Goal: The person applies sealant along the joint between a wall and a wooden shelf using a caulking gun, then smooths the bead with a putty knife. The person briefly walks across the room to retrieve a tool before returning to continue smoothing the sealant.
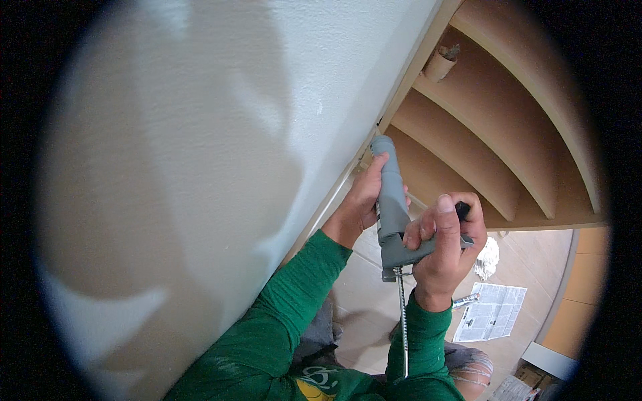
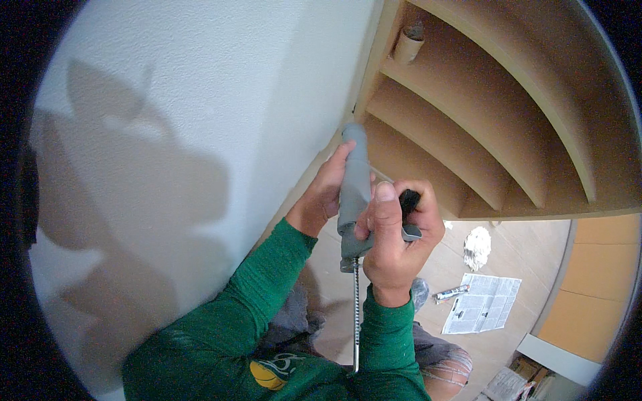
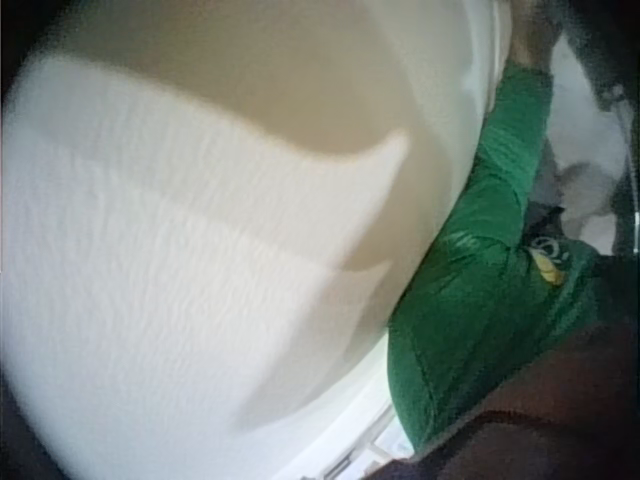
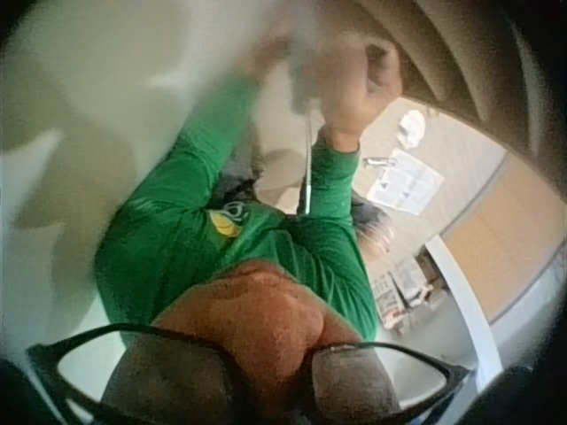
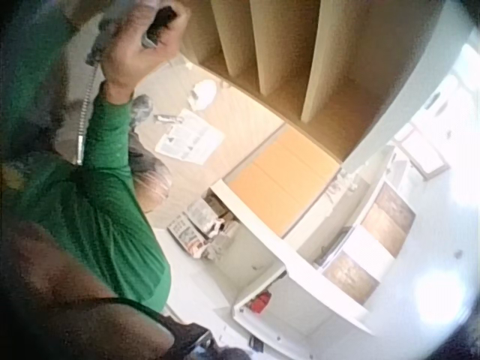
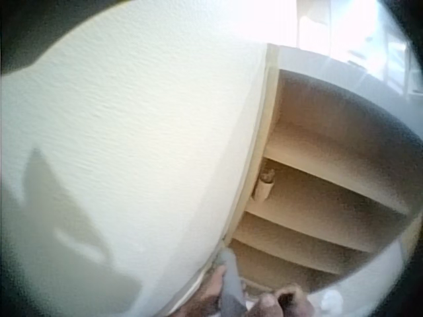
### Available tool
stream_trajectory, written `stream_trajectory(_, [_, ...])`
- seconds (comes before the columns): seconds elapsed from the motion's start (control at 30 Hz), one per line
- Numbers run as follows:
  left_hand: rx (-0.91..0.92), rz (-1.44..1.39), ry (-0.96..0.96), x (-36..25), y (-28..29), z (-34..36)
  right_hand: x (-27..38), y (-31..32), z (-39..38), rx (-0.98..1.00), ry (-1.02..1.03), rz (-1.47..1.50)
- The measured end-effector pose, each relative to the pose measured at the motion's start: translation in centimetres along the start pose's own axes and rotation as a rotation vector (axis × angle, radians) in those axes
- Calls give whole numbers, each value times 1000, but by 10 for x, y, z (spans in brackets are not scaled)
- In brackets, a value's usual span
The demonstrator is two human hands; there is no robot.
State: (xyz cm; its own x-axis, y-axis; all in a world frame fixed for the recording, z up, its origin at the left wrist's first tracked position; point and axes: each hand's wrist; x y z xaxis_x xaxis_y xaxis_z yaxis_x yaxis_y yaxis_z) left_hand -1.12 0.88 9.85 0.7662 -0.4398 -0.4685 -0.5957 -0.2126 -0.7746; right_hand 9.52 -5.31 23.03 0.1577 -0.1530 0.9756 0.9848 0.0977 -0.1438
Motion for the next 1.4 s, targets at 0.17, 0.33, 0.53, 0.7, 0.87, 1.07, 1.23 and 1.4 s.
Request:
stream_trajectory(0.17, [0,-6,-26,0,-4,0,-1,2,1,-1,15,12])
stream_trajectory(0.33, [-6,-9,-17,-3,-8,-3,3,1,-1,-8,23,13])
stream_trajectory(0.53, [7,-15,4,-6,-11,-6,7,0,-1,-11,39,15])
stream_trajectory(0.7, [-14,21,4,-9,-13,-8,9,-1,-1,-18,40,15])
stream_trajectory(0.87, [15,12,14,-7,-11,-5,14,-3,-1,-37,25,25])
stream_trajectory(1.07, [11,18,21,-10,-18,-9,17,-1,-1,-23,41,23])
stream_trajectory(1.23, [-16,25,-7,-10,-22,-11,19,-1,0,-28,42,25])
stream_trajectory(1.4, [-14,32,-18,-11,-23,-11,22,0,1,-27,29,42])
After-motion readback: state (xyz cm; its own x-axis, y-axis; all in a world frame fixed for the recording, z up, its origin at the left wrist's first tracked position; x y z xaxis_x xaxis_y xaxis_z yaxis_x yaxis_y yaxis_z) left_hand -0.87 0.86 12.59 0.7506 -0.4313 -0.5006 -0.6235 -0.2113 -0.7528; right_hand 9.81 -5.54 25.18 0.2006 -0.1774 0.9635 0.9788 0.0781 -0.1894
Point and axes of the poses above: each hand's wrist, its own z-axis towards the middle knuckle, its own y-axis out of the back of the hand, x = y × z, and after that the axes turned 6 degrees about x, right-handed
